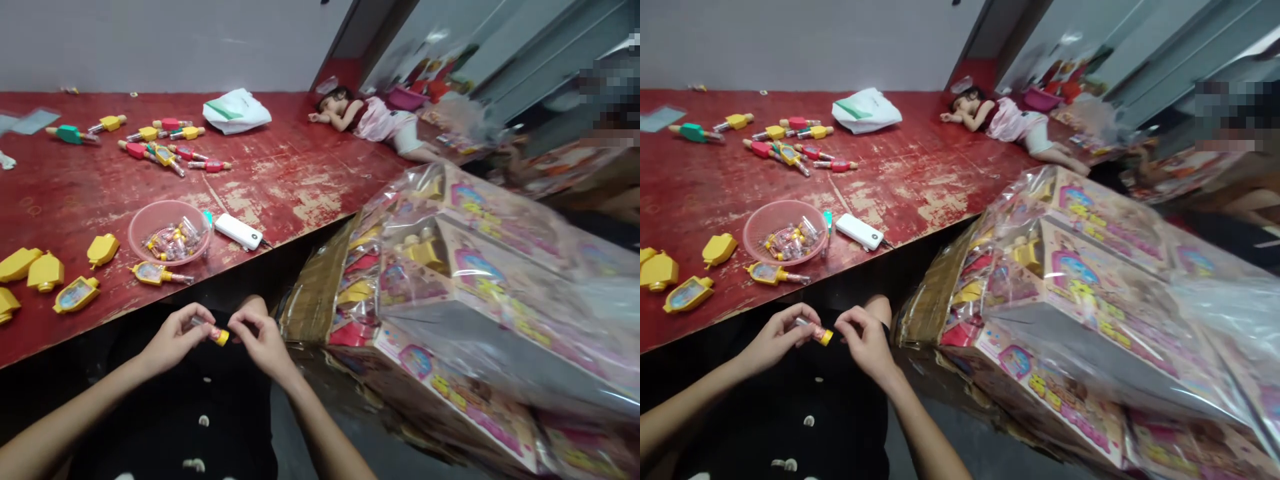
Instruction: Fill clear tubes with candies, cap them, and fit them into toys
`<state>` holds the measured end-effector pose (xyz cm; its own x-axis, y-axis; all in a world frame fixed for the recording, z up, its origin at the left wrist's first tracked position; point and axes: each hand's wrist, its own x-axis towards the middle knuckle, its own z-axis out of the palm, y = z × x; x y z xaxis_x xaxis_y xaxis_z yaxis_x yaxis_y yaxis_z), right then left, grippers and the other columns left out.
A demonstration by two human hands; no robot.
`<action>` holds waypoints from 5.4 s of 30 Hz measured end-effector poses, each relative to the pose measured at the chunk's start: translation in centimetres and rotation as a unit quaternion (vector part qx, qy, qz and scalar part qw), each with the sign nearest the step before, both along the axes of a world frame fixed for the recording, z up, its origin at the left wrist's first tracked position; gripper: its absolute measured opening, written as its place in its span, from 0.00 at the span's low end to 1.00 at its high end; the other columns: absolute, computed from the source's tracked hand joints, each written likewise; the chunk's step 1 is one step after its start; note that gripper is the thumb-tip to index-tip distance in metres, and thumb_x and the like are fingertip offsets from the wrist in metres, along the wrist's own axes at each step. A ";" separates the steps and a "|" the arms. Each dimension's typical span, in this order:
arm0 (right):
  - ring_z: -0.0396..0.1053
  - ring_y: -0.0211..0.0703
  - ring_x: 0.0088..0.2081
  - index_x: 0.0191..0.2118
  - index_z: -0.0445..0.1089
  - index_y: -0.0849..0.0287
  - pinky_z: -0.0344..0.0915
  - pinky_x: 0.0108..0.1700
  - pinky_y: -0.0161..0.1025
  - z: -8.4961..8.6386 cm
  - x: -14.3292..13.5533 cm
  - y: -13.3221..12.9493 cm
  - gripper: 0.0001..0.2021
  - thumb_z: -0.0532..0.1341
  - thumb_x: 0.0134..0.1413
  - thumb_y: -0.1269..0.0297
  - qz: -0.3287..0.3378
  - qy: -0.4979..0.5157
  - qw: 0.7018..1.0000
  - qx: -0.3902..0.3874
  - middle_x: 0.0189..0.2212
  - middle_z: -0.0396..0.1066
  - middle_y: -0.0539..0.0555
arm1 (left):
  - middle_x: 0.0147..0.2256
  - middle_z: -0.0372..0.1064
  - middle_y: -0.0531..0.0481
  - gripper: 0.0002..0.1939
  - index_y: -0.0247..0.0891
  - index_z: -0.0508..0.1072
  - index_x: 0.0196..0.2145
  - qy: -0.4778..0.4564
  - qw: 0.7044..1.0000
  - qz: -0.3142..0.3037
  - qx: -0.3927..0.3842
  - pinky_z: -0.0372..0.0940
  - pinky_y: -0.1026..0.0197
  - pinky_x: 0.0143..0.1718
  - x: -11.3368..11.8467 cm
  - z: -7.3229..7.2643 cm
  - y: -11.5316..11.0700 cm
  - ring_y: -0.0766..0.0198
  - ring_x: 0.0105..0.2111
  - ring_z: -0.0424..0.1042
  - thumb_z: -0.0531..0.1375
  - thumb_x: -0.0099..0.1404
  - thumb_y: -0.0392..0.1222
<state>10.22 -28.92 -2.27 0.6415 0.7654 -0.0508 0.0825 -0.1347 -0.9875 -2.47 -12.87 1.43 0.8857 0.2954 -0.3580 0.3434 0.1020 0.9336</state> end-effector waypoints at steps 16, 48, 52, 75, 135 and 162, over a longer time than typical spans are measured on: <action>0.76 0.37 0.28 0.45 0.79 0.56 0.78 0.33 0.34 0.1 -1.0 1.3 0.13 0.71 0.55 0.59 -0.081 0.081 0.990 0.088 0.31 0.78 0.51 | 0.37 0.75 0.47 0.24 0.31 0.73 0.42 -0.115 0.968 0.164 -0.151 0.68 0.64 0.36 0.9 -1.7 0.8 0.70 0.31 0.72 0.73 0.56 0.51; 0.77 0.46 0.45 0.44 0.70 0.57 0.74 0.49 0.45 1.2 0.7 13.4 0.15 0.68 0.58 0.53 0.000 0.013 0.993 0.119 0.43 0.79 0.58 | 0.61 0.63 0.30 0.30 0.29 0.63 0.63 0.237 0.815 0.179 0.498 0.55 0.36 0.64 -2.2 -2.6 19.8 0.39 0.63 0.61 0.64 0.65 0.38; 0.76 0.45 0.45 0.50 0.67 0.55 0.73 0.51 0.45 0.9 1.2 11.4 0.14 0.63 0.64 0.56 0.020 -0.037 0.993 0.109 0.44 0.77 0.57 | 0.65 0.59 0.33 0.31 0.32 0.59 0.65 0.033 0.854 0.231 0.465 0.54 0.45 0.68 -3.1 -2.2 18.2 0.48 0.65 0.59 0.60 0.67 0.40; 0.73 0.40 0.35 0.60 0.69 0.54 0.69 0.34 0.34 3.8 2.1 1.4 0.20 0.63 0.63 0.69 0.241 -0.383 0.888 0.079 0.38 0.74 0.55 | 0.32 0.71 0.53 0.22 0.35 0.70 0.38 -0.006 0.986 -0.034 -0.162 0.65 0.68 0.25 -3.7 1.3 2.6 0.71 0.26 0.71 0.71 0.58 0.54; 0.67 0.36 0.27 0.41 0.73 0.58 0.65 0.26 0.30 6.5 -3.8 9.3 0.19 0.67 0.55 0.46 0.267 0.076 0.945 -0.173 0.29 0.72 0.52 | 0.34 0.74 0.49 0.20 0.34 0.74 0.42 -0.128 0.961 -0.064 0.235 0.62 0.66 0.34 -9.8 -0.5 8.6 0.66 0.31 0.72 0.63 0.67 0.57; 0.69 0.52 0.58 0.56 0.72 0.53 0.65 0.63 0.56 4.4 7.8 16.9 0.23 0.61 0.62 0.45 0.067 -0.133 0.989 -0.019 0.57 0.71 0.59 | 0.41 0.70 0.48 0.26 0.35 0.69 0.49 -0.072 0.948 0.309 0.024 0.66 0.64 0.41 -5.2 2.6 10.6 0.63 0.38 0.70 0.65 0.63 0.58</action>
